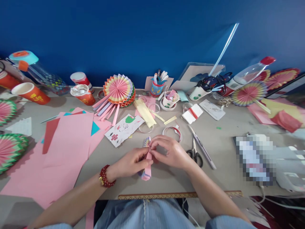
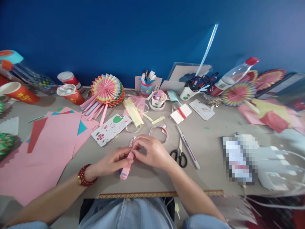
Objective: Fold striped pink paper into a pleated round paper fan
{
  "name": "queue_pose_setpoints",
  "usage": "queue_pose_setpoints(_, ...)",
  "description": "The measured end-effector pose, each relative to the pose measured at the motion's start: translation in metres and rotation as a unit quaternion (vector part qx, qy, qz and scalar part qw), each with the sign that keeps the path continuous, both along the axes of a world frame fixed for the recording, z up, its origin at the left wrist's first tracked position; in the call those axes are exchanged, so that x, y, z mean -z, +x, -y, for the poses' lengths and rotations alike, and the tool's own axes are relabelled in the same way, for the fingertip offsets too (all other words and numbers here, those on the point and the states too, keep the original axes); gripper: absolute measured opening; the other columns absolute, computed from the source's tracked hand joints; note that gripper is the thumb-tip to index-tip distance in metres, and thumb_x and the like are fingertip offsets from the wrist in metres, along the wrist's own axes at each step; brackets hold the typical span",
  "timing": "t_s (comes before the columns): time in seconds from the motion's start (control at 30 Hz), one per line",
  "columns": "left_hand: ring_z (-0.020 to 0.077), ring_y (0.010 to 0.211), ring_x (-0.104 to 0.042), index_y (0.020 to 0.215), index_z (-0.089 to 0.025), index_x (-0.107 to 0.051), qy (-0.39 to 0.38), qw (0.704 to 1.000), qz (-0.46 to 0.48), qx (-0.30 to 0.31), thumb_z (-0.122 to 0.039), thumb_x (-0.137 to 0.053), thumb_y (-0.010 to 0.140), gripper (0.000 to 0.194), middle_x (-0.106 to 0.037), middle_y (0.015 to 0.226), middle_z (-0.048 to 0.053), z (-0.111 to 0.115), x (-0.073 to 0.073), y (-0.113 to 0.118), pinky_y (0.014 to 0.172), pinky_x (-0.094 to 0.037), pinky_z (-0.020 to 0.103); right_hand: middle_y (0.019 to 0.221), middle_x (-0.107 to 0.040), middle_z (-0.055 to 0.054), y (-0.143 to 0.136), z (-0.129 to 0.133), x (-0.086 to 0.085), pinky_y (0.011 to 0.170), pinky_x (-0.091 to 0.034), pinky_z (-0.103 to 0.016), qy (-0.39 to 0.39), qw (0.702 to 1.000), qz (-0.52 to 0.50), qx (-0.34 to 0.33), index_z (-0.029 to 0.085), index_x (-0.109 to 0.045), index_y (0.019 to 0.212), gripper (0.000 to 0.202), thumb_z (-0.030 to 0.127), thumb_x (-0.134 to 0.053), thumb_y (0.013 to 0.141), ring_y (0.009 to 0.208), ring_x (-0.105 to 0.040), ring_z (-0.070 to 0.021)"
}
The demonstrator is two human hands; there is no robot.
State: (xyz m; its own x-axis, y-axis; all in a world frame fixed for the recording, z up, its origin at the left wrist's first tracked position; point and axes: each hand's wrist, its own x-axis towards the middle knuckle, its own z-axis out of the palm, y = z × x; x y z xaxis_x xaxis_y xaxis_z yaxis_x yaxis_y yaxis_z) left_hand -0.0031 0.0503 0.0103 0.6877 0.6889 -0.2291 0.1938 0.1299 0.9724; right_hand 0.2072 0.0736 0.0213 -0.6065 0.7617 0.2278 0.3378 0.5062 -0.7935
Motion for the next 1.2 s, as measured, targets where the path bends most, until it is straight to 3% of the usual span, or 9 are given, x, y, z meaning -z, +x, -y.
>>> queue_pose_setpoints(0.3, 0.0090, 0.060, -0.032, 0.075, -0.019, -0.042, 0.031, 0.999, -0.030, -0.010, -0.030, -0.052, 0.092, 0.022, -0.039, 0.067, -0.006, 0.0010, -0.0012, 0.0013, 0.055, -0.026, 0.023, 0.091, -0.063, -0.004, -0.0018, 0.0000, 0.0013, 0.081, -0.050, -0.033, -0.009, 1.000, -0.018, 0.002, 0.022, -0.055, 0.087, 0.016, 0.007, -0.059, 0.080, 0.088, -0.061, -0.0186)
queue_pose_setpoints(1.2, 0.0093, 0.060, -0.031, 0.075, -0.019, -0.041, 0.045, 0.998, -0.038, -0.005, -0.029, -0.051, 0.090, 0.021, -0.038, 0.067, -0.006, 0.0010, -0.0031, 0.0011, 0.055, -0.025, 0.023, 0.092, -0.064, -0.003, -0.0026, 0.0002, 0.0020, 0.080, -0.050, -0.032, -0.001, 1.000, -0.011, 0.012, 0.022, -0.056, 0.087, 0.015, 0.009, -0.061, 0.080, 0.086, -0.062, -0.0175)
